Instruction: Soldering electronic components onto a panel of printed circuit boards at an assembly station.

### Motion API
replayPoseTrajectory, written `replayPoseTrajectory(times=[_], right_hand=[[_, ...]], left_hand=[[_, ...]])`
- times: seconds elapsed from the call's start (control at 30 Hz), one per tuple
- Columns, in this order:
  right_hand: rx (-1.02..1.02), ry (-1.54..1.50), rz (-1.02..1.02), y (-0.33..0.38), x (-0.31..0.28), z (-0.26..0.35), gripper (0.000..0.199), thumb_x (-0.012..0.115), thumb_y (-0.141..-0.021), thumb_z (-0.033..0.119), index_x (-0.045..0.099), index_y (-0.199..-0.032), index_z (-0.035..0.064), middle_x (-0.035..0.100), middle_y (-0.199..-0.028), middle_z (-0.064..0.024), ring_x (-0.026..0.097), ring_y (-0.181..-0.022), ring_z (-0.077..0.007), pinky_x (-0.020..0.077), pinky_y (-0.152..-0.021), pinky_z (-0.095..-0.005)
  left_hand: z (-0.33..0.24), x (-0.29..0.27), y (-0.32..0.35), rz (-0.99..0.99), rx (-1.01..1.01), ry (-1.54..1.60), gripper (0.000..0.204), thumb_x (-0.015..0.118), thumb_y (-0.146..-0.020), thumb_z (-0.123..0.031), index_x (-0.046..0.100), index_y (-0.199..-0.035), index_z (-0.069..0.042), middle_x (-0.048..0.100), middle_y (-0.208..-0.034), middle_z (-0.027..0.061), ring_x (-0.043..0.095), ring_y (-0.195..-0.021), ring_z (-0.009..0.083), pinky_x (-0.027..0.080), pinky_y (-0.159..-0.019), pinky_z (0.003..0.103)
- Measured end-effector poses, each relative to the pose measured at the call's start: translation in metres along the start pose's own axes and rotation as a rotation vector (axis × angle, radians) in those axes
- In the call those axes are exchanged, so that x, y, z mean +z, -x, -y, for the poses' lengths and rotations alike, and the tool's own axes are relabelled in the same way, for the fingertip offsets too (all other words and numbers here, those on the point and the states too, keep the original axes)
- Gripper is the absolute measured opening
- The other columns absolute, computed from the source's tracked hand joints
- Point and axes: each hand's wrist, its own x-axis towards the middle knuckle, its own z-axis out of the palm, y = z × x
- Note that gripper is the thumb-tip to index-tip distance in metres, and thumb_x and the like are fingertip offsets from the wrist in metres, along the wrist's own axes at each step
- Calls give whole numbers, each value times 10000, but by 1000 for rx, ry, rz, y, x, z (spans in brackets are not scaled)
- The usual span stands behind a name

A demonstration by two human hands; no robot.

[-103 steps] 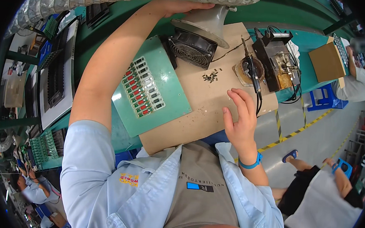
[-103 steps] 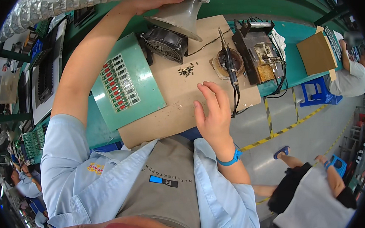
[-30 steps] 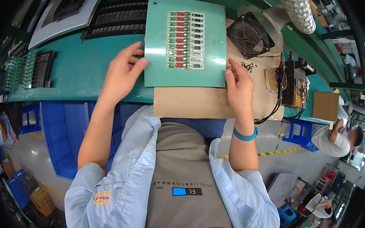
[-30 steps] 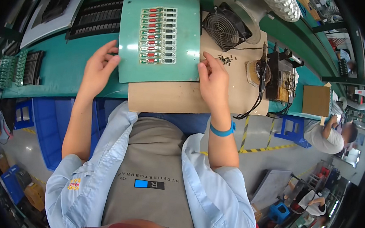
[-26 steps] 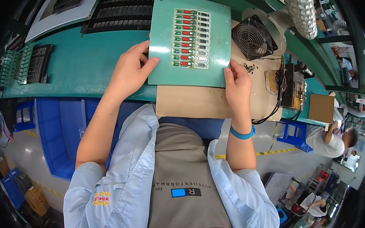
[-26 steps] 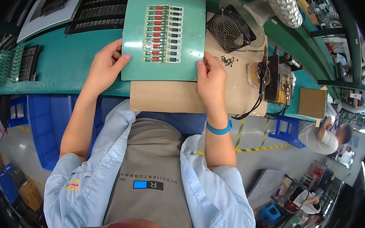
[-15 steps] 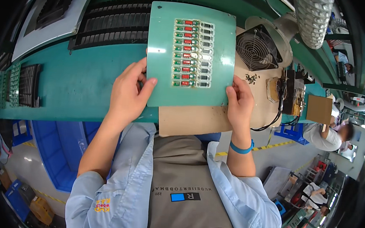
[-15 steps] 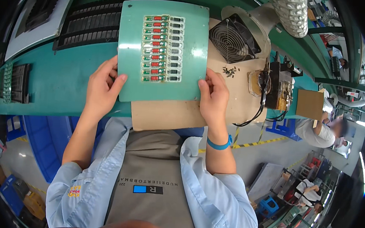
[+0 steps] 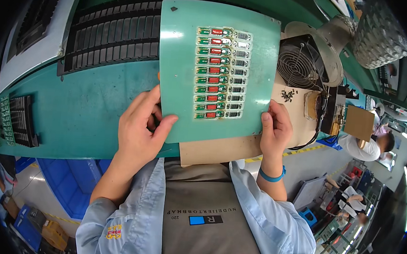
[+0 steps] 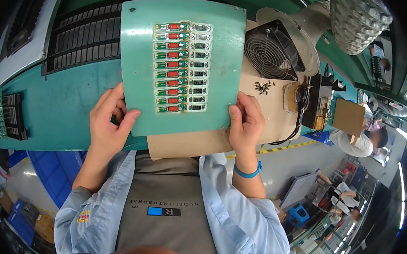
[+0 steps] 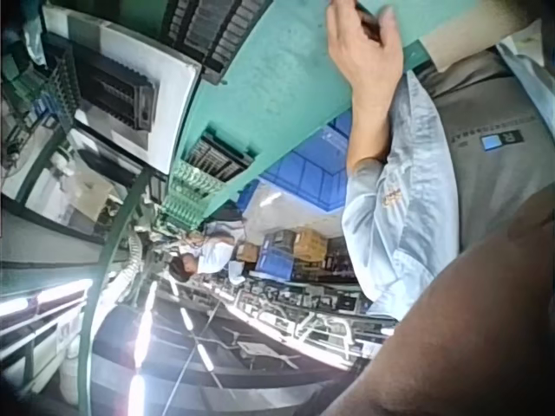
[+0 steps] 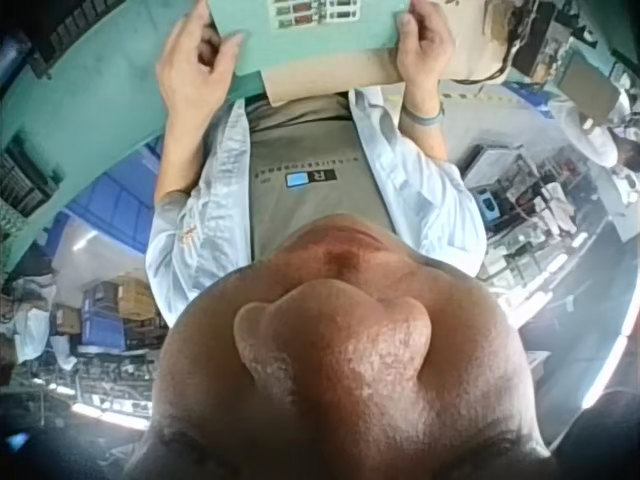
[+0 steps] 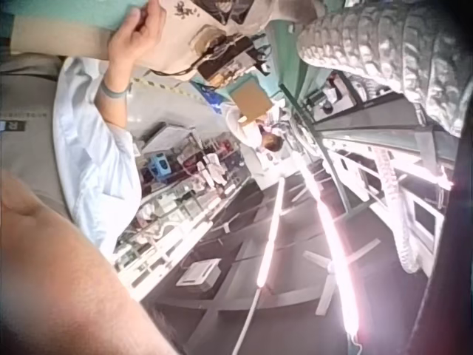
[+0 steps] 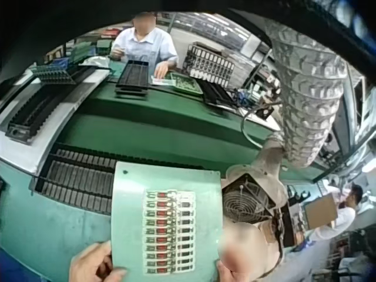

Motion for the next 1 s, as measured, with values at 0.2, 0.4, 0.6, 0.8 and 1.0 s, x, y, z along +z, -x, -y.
replayPoseTrajectory(times=[0.2,0.4,0.6,0.8,1.0], right_hand=[[-33,70,-6,7,-3,-4,277,619,-897,-26,687,-1165,-42,603,-923,-64,497,-749,-154,431,-685,-254],[-38,96,18,8,-4,-4,269,599,-928,-14,676,-1184,-45,627,-960,-75,524,-791,-165,439,-727,-258],[-104,173,-8,6,-2,-10,259,611,-914,-22,684,-1162,-44,638,-941,-84,537,-765,-173,449,-700,-266],[-92,98,-53,4,0,-6,238,639,-895,-21,697,-1126,-41,643,-901,-82,538,-718,-171,453,-656,-270],[-58,50,-65,6,3,-5,222,651,-894,-7,705,-1107,-40,641,-871,-72,535,-695,-164,449,-639,-267]], left_hand=[[3,2,5,-14,6,-3,595,758,-802,1,613,-1378,-12,622,-905,39,514,-636,112,408,-553,234],[3,3,6,-2,-1,-60,585,750,-810,-6,614,-1378,-6,629,-914,47,521,-651,117,414,-565,234],[2,7,7,-33,-22,-80,558,731,-821,-9,618,-1367,1,648,-942,61,528,-675,121,428,-587,228],[15,14,10,-91,-14,5,503,706,-850,-8,620,-1345,26,670,-983,81,533,-711,120,441,-615,217],[16,15,13,-113,-5,9,453,690,-895,-35,614,-1332,54,679,-1009,99,546,-748,122,450,-650,214]])
